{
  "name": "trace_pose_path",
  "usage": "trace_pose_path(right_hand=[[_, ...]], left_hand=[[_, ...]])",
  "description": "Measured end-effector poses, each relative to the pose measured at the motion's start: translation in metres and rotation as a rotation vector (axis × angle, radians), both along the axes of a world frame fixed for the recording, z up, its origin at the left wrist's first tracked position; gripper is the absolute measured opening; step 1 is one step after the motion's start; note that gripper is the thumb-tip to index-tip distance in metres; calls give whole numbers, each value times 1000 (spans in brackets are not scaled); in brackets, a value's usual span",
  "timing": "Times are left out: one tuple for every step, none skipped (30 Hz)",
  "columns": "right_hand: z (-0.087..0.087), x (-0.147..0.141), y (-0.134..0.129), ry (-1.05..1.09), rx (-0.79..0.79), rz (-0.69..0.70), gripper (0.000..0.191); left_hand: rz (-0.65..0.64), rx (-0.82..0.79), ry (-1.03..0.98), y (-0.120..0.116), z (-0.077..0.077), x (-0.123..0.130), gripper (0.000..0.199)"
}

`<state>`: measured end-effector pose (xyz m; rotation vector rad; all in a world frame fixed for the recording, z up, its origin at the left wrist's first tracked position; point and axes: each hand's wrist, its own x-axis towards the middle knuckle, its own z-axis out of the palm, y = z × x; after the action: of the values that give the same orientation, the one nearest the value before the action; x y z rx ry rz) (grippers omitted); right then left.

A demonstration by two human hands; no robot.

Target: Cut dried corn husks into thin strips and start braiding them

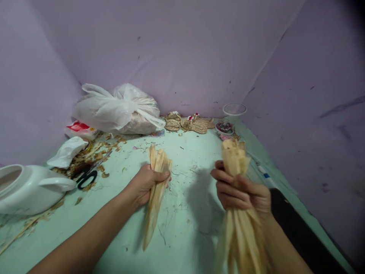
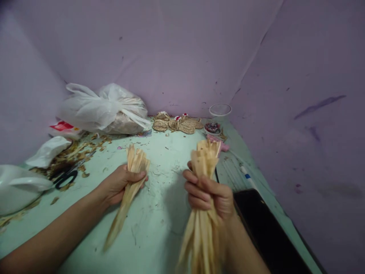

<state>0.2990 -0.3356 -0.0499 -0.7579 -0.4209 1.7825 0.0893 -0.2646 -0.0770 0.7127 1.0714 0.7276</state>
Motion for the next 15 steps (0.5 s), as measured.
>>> trace_pose_path(right_hand=[[-5, -7, 1, -15, -30, -28, 36], [-10, -15, 1, -41, -73, -56, 38], [-17, -23, 2, -77, -129, -55, 39], [-23, -32, 2, -123, -171, -55, 37], [-29, -40, 2, -176, -193, -58, 35], [-34, -47, 2, -232, -200, -58, 34], [-37, -52, 1, -284, -190, -62, 34], [-40, -56, 1, -329, -170, -63, 34], [-42, -59, 0, -364, -148, -57, 33], [-42, -60, -1, -389, -129, -47, 33], [-43, -60, -2, -405, -115, -36, 32], [-42, -60, -2, -413, -108, -34, 30], [-42, -59, -2, -417, -110, -45, 28], [-41, -58, -2, -416, -117, -69, 26], [-40, -56, -2, -411, -123, -102, 25]], left_hand=[[4, -13, -9, -3, 1, 2, 16], [2, -33, -17, -6, 2, 5, 17], [2, -52, -24, -10, 3, 7, 19], [-5, -69, -30, -14, 4, 10, 21], [-18, -80, -40, -19, 4, 13, 23], [-39, -86, -50, -23, 3, 15, 25], [-59, -87, -58, -27, 3, 18, 27], [-77, -82, -65, -31, 2, 20, 29], [-95, -77, -72, -34, 0, 21, 30], [-110, -72, -77, -36, -1, 23, 31], [-116, -67, -79, -38, -2, 24, 32], [-118, -63, -87, -40, -3, 24, 32], [-120, -57, -103, -40, -3, 24, 32], [-116, -51, -114, -39, -4, 24, 32], [-102, -41, -115, -38, -5, 23, 31]])
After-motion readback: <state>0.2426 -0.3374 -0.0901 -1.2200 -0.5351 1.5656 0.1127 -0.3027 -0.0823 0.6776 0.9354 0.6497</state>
